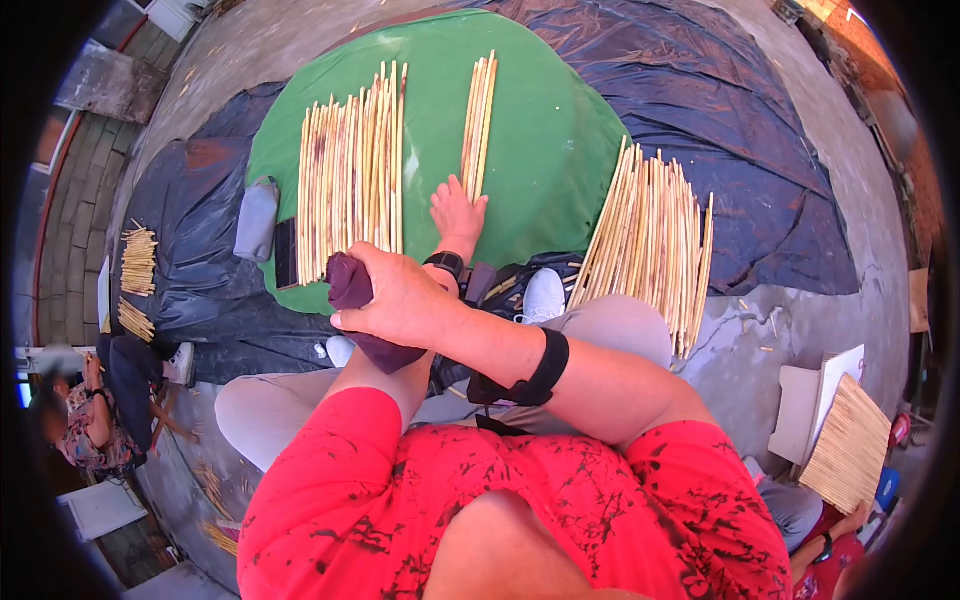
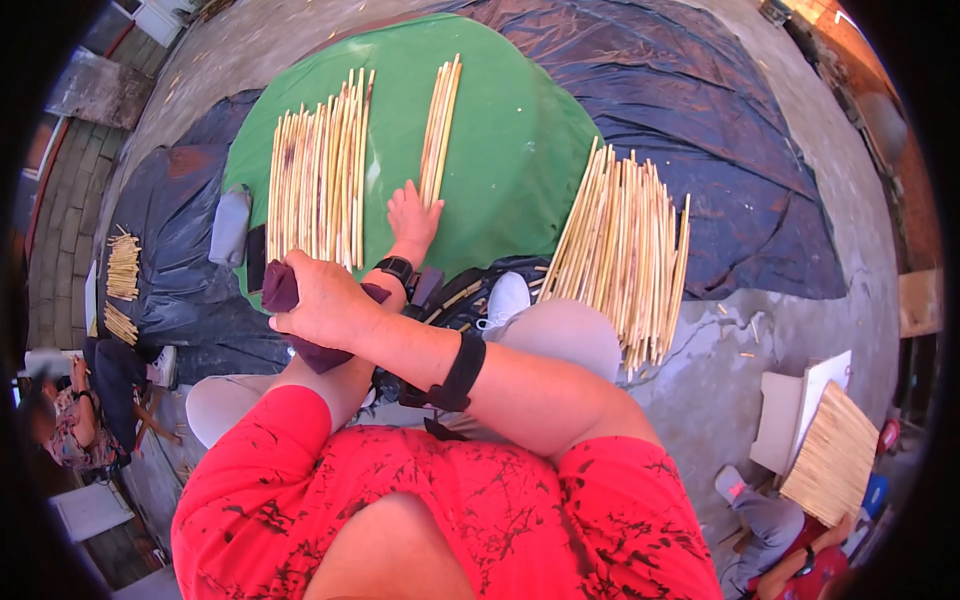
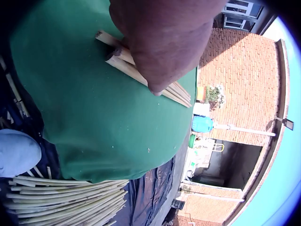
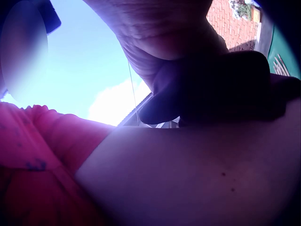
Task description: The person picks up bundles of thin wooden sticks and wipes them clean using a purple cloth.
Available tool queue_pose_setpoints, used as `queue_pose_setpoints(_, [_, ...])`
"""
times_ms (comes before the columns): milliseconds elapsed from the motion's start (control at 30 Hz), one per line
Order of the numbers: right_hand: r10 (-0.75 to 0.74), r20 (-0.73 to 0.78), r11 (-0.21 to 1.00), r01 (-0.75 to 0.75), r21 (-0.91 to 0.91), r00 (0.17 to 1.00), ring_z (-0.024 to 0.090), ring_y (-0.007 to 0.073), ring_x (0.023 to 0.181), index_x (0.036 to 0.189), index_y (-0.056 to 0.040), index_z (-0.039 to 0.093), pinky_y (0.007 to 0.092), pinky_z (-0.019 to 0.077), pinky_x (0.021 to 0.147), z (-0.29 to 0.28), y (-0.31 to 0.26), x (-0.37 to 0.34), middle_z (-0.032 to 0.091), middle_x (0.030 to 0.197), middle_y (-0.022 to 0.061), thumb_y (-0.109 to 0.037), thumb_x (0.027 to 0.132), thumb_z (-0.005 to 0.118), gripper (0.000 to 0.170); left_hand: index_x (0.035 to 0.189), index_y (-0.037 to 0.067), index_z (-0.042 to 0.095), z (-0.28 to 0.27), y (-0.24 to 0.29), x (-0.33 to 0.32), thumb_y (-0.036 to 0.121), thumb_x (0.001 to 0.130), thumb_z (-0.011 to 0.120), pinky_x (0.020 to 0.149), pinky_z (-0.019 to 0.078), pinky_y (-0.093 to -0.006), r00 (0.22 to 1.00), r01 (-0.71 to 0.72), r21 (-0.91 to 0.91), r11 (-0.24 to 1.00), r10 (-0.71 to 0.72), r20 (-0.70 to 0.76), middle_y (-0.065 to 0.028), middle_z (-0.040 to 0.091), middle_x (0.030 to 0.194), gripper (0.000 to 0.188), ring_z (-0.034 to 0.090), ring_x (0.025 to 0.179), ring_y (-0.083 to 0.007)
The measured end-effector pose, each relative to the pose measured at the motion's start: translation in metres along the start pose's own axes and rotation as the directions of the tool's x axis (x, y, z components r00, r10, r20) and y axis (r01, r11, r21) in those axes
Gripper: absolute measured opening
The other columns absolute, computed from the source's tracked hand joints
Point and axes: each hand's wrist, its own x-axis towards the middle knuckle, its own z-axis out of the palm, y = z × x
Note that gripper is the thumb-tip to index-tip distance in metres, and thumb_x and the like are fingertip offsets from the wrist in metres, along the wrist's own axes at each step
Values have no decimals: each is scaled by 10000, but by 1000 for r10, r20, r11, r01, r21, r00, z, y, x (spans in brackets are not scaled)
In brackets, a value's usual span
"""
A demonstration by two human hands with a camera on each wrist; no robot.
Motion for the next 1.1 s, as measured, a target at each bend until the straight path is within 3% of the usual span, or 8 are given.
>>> queue_pose_setpoints(133, [-23,-3,999,23,42,1000,583,282,802,1003,33,507,322,439,765,1,2,1,595,820,163,-186,604,726,505,1209,7,404,-15,-43,-6,248,723,661,806,383,-427,979,-162,32,986,165,-123,-142,455,1045,600,431,986,-319])
queue_pose_setpoints(167, [-84,-91,995,88,36,992,589,362,773,894,7,513,384,461,698,7,8,2,590,780,219,-206,554,728,455,1181,3,437,-22,-56,-7,251,717,669,813,369,-438,953,-244,44,969,248,-174,-148,459,1044,575,428,984,-328])
queue_pose_setpoints(267, [-140,-130,989,132,-66,982,578,366,813,871,10,533,427,397,813,9,4,1,594,763,212,-235,538,734,460,1108,12,483,-57,-92,-14,285,726,660,807,378,-438,984,-98,221,970,127,-123,-142,483,1017,502,444,967,-323])
queue_pose_setpoints(300, [-117,-144,990,103,-98,983,508,376,935,848,8,551,501,262,913,13,8,1,563,829,217,-268,518,735,468,1108,12,483,-66,-98,-18,285,726,660,807,378,-438,983,-100,224,969,131,-126,-142,483,1017,502,444,967,-323])
queue_pose_setpoints(367, [-151,-160,988,143,-61,975,460,381,976,840,6,553,527,219,918,23,20,5,532,870,219,-280,512,732,471,1012,26,519,-80,-108,-25,318,728,658,800,388,-438,998,53,319,946,-41,-43,-134,508,973,430,465,939,-317])
queue_pose_setpoints(500, [-139,-116,989,143,26,983,342,385,1050,823,7,557,569,168,921,28,21,5,437,960,223,-284,502,727,466,941,34,535,-82,-118,-23,354,721,664,794,396,-437,1000,14,378,926,-21,14,-129,521,935,409,480,916,-313])
queue_pose_setpoints(800, [-105,-109,994,105,-6,988,566,352,806,875,28,536,370,429,768,20,12,8,577,801,209,-231,550,718,454,918,19,573,-71,-97,-9,405,688,680,821,376,-407,1000,10,443,896,-18,13,-111,500,940,462,447,943,-293])
queue_pose_setpoints(1100, [-39,-105,990,52,130,994,567,310,834,917,26,551,360,426,781,20,12,11,582,832,192,-221,555,726,472,835,-23,630,-68,-78,3,211,705,554,874,360,-418,987,143,437,888,-161,5,-139,511,1006,278,450,992,-314])
